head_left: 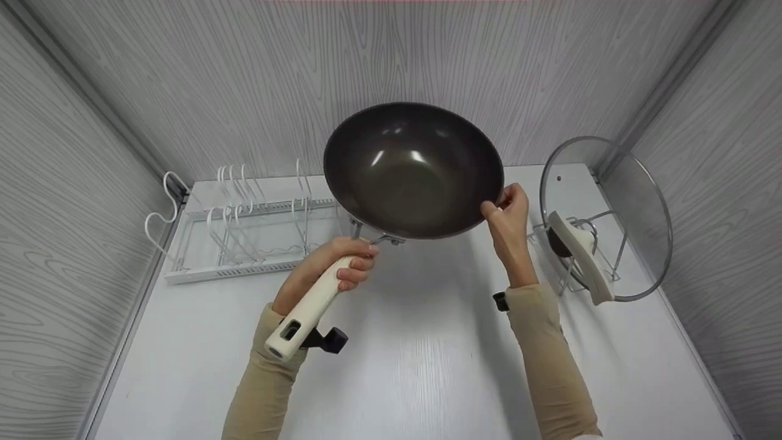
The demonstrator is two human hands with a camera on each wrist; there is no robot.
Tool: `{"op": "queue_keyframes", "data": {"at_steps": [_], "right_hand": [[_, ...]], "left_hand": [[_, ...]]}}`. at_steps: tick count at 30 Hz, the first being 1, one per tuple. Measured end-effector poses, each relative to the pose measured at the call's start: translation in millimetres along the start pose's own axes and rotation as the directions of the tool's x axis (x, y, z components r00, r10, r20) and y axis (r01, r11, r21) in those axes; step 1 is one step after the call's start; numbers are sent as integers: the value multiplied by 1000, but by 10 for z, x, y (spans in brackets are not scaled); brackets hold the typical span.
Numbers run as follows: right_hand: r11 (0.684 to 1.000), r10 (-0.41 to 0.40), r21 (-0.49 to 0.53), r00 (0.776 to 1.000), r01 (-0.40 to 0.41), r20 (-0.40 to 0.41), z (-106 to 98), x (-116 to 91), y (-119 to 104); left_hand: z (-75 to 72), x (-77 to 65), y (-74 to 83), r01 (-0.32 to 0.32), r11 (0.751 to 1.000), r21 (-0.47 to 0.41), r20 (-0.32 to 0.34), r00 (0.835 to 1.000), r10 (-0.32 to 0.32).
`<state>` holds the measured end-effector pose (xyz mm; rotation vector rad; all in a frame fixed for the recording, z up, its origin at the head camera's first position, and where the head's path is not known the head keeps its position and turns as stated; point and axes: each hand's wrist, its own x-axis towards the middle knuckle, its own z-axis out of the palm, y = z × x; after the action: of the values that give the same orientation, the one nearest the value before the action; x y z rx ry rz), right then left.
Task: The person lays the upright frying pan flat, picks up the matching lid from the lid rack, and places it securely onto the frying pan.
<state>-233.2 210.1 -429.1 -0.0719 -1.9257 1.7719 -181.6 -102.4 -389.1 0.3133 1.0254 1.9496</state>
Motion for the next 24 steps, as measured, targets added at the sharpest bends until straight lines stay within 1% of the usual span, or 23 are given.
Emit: {"op": "queue_keyframes", "data": {"at_steps": [1,3,5,7,9,11,14,18,21,24], "right_hand": [[1000,-1,-27,1000,0,-15,-18,-21,29],[997,6,-74,999,-9,-32,-51,-104,-62],[995,9,-95,999,-13,-40,-86,-182,-144],[995,18,-99,999,-23,-48,-120,-259,-212],[995,35,-94,998,-41,-59,-154,-324,-225],[995,54,-85,996,-60,-77,-187,-382,-205],[993,63,-89,992,-72,-107,-234,-458,-158],[992,61,-99,990,-75,-130,-285,-536,-96],[991,81,-97,988,-94,-135,-315,-590,-61],[986,107,-113,983,-125,-149,-342,-646,-41]], "left_hand": [[-12,1,-6,8,999,-34,20,1000,-7],[-35,23,-28,31,994,-104,61,998,-25],[-53,47,-58,59,983,-171,92,995,-43],[-72,82,-91,90,972,-215,115,991,-67],[-91,115,-126,109,972,-208,127,988,-83],[-113,147,-161,115,979,-169,130,987,-94],[-144,190,-214,120,986,-118,151,983,-101],[-193,230,-283,147,980,-136,189,975,-120],[-236,251,-330,172,972,-163,201,970,-138],[-270,277,-373,188,969,-158,202,967,-154]]}}
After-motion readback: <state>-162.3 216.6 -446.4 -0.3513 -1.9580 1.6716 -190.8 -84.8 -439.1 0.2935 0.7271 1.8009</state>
